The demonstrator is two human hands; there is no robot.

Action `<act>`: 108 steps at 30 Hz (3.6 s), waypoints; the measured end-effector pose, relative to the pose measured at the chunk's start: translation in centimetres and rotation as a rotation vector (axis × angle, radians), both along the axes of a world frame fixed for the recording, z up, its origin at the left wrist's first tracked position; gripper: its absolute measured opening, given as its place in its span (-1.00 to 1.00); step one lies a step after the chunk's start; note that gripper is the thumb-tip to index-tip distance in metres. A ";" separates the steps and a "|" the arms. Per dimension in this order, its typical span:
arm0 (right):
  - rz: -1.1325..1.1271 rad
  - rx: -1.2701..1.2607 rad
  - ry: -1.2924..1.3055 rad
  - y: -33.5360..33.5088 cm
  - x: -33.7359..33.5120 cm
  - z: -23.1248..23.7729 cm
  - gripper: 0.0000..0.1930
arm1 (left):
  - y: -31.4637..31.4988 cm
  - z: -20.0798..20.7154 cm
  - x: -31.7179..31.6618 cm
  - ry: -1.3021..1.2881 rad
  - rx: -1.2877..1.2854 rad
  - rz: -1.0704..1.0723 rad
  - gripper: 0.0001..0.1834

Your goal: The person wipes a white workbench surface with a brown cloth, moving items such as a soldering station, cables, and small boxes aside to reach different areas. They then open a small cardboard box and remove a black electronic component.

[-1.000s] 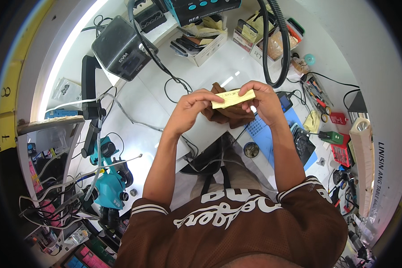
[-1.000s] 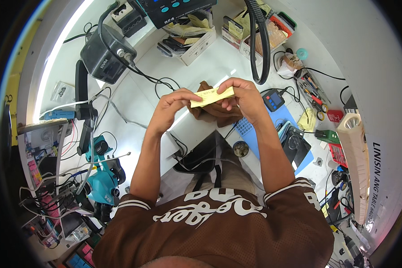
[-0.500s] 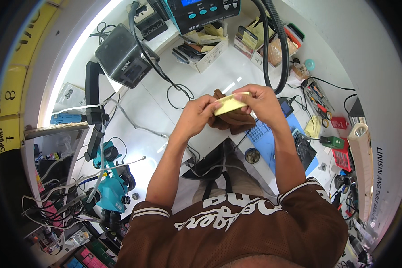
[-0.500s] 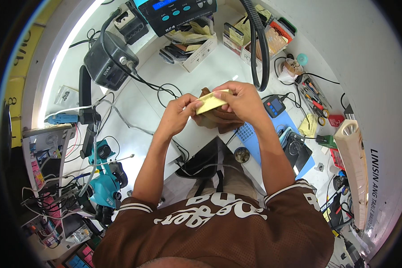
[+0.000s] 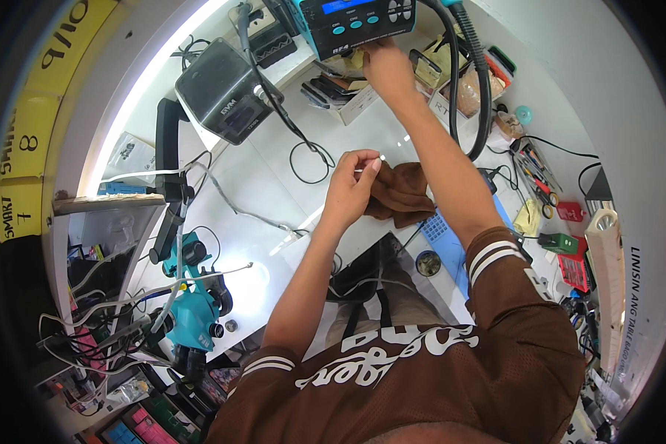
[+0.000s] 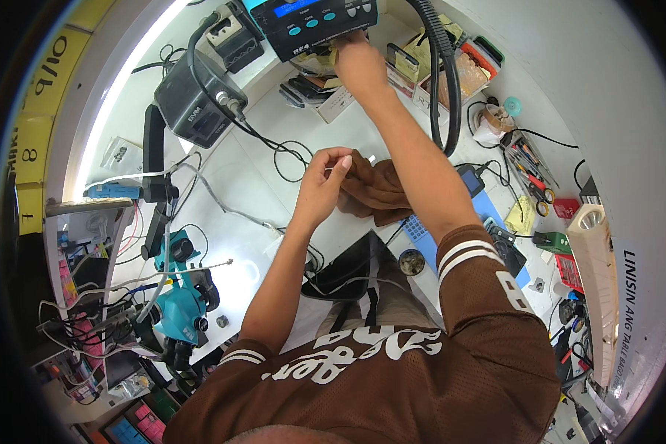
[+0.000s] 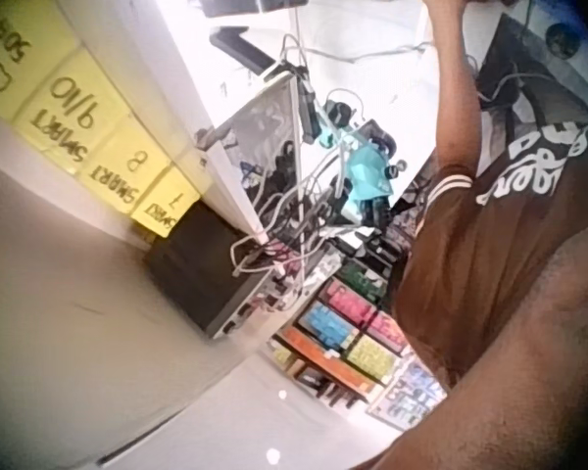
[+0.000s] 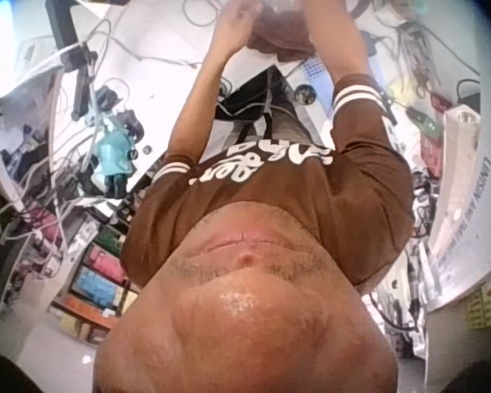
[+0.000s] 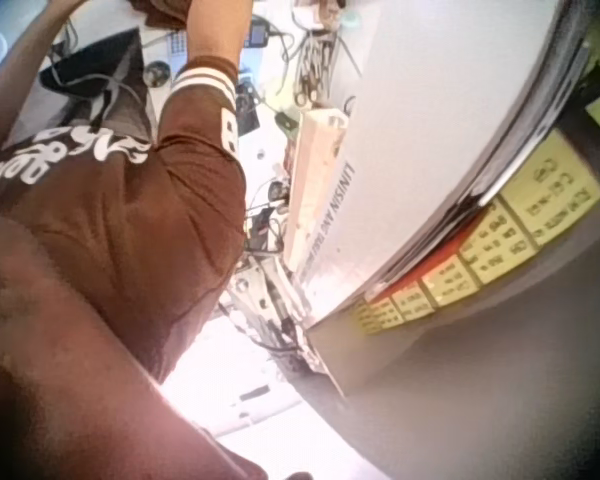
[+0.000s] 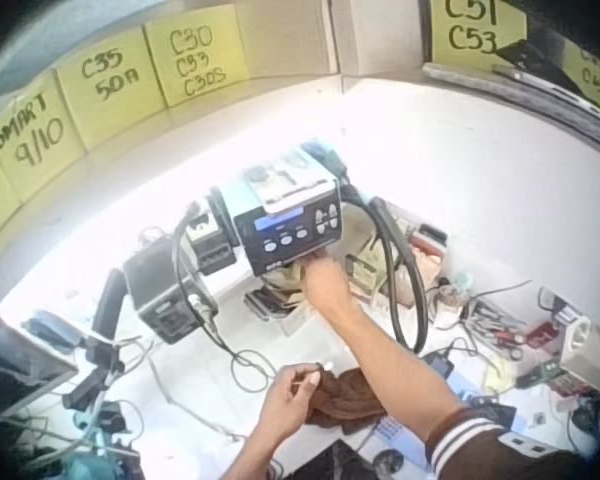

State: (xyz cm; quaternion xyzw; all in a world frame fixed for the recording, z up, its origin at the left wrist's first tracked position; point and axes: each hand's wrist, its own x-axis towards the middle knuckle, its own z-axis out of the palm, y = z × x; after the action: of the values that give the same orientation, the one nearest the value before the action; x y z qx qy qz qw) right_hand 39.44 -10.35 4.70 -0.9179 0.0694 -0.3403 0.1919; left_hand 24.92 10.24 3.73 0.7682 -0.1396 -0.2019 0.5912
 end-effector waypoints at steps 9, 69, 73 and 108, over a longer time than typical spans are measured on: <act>0.154 -0.213 0.218 0.0 1.2 -0.4 -0.81 | 0.9 0.1 2.0 -0.035 -0.040 0.062 -0.63; 0.347 1.453 0.470 4.4 -30.8 -0.8 -0.37 | -24.0 -14.5 30.1 -0.748 0.632 -0.188 -0.04; 0.285 1.456 0.538 4.0 -34.4 -0.1 -0.43 | -22.3 -15.9 31.1 -0.875 0.233 0.052 -0.20; -0.358 0.635 0.100 -7.2 -26.4 3.4 -0.69 | -24.3 -1.4 12.8 -0.764 1.005 -0.377 -0.56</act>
State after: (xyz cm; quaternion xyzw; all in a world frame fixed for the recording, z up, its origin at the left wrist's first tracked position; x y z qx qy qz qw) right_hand 13.02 -17.56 8.06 -0.8013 0.3405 -0.2847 0.4011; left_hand 37.74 -14.06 2.38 0.9308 -0.3606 -0.0559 0.0238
